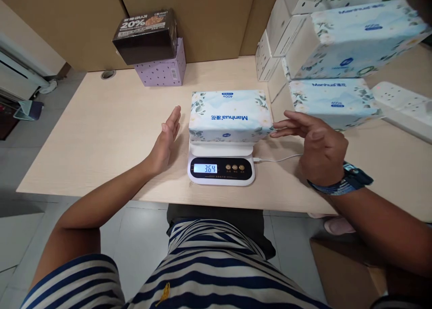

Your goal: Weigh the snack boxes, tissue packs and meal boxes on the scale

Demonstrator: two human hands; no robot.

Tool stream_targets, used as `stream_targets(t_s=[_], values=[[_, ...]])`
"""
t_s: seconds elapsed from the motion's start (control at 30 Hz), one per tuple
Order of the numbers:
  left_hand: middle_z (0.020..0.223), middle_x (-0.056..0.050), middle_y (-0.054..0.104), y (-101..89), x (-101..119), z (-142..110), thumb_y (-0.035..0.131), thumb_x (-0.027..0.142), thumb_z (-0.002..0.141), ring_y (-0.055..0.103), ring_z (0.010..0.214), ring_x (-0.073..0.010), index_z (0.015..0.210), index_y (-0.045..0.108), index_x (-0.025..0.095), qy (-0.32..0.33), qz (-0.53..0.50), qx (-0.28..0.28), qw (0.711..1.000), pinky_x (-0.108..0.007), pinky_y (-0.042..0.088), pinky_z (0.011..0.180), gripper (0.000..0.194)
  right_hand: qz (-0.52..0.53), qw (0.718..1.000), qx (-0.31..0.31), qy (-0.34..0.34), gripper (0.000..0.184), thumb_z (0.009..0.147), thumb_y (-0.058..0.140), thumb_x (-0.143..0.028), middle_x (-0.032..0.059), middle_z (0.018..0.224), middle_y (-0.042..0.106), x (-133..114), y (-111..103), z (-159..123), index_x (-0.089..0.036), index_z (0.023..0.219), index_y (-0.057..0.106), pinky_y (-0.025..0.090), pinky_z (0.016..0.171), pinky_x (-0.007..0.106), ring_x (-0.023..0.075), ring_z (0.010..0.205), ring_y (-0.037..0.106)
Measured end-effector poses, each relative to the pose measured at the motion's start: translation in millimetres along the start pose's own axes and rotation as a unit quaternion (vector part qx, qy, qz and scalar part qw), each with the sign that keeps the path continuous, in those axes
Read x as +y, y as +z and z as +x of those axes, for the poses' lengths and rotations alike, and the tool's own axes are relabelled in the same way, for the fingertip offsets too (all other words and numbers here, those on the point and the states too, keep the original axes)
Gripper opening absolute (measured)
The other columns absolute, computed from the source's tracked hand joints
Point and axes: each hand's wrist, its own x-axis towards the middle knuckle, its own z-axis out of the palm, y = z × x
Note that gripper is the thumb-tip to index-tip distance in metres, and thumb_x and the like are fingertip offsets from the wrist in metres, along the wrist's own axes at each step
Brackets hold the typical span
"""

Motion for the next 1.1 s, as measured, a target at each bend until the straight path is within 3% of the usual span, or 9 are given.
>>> stream_targets(t_s=[0.17,0.23,0.33,0.4,0.5,0.6,0.73,0.9,1.1], values=[[0.196,0.002,0.005,-2.0,-7,-5,0.014,0.096,0.099,-0.001,0.183,-0.0292,0.182,0.016,0.036,-0.002,-0.011,0.003,1.000,-0.051,0.006,0.150,0.102,-0.077,0.992,-0.009,-0.099,0.049,0.112,0.060,-0.054,0.0101,0.118,0.086,1,-8,-2,-0.036,0.157,0.070,0.076,0.078,0.047,0.0272,0.096,0.085],[0.196,0.001,0.005,-0.7,-9,-9,0.024,0.096,0.099,0.001,0.182,-0.0356,0.182,0.018,0.036,0.000,-0.009,0.003,1.000,-0.054,0.008,0.150,0.102,-0.131,0.977,-0.042,-0.161,0.061,0.108,0.066,-0.059,0.0135,0.139,0.080,0,-11,1,-0.036,0.164,0.062,0.076,0.085,0.050,0.0332,0.121,0.081],[0.195,0.000,0.011,2.5,-9,-12,0.051,0.088,0.100,0.008,0.182,-0.0416,0.182,0.020,0.037,0.045,0.017,-0.026,0.998,-0.057,0.015,0.150,0.101,-0.219,0.949,-0.148,-0.171,0.075,0.105,0.072,-0.054,0.0136,0.170,0.060,-6,0,14,-0.039,0.174,0.045,0.072,0.105,0.055,0.0371,0.155,0.063],[0.194,-0.006,0.015,-0.7,-8,-8,0.066,0.083,0.095,0.016,0.180,-0.0429,0.182,0.019,0.034,0.081,0.043,-0.034,0.995,-0.059,0.022,0.149,0.111,-0.267,0.926,-0.212,-0.162,0.069,0.109,0.068,-0.045,0.0146,0.174,0.056,-12,23,31,-0.035,0.173,0.045,0.069,0.113,0.054,0.0345,0.158,0.061],[0.182,-0.020,0.043,-24.5,-9,12,0.075,0.086,0.083,0.045,0.167,-0.0470,0.175,0.032,0.023,0.062,0.081,0.066,0.993,-0.065,0.040,0.140,0.120,-0.335,0.888,-0.286,-0.131,0.053,0.112,0.058,-0.037,0.0191,0.173,0.057,-21,81,73,-0.021,0.163,0.056,0.067,0.115,0.051,0.0344,0.154,0.064],[0.169,-0.021,0.059,-66.0,-13,36,0.071,0.074,0.090,0.059,0.156,-0.0432,0.166,0.040,0.019,0.015,0.128,0.178,0.976,-0.063,0.048,0.134,0.099,-0.402,0.824,-0.395,-0.067,0.061,0.112,0.051,-0.030,0.0232,0.183,0.039,-26,152,125,-0.013,0.171,0.043,0.058,0.123,0.053,0.0362,0.157,0.059],[0.166,-0.022,0.063,-109.2,-18,47,0.074,0.044,0.093,0.062,0.153,-0.0410,0.156,0.050,0.017,-0.045,0.221,0.247,0.942,-0.058,0.048,0.131,0.073,-0.402,0.802,-0.437,-0.065,0.054,0.109,0.052,-0.021,0.0242,0.172,0.053,-19,225,166,-0.011,0.162,0.052,0.058,0.112,0.049,0.0358,0.141,0.068],[0.152,-0.019,0.074,-111.6,-20,42,0.070,0.032,0.096,0.062,0.153,-0.0413,0.146,0.061,0.022,-0.112,0.323,0.285,0.896,-0.059,0.032,0.137,0.052,-0.430,0.787,-0.438,-0.059,0.048,0.110,0.049,-0.026,0.0284,0.162,0.057,-10,248,163,-0.008,0.155,0.054,0.055,0.094,0.043,0.0353,0.123,0.071],[0.150,-0.017,0.077,-106.2,-18,44,0.057,0.029,0.102,0.063,0.151,-0.0377,0.168,0.043,0.017,-0.161,0.361,0.301,0.868,-0.059,0.022,0.141,0.069,-0.441,0.791,-0.423,-0.040,0.050,0.111,0.046,-0.030,0.0306,0.162,0.056,-17,245,163,-0.007,0.156,0.054,0.055,0.095,0.047,0.0398,0.127,0.070]])
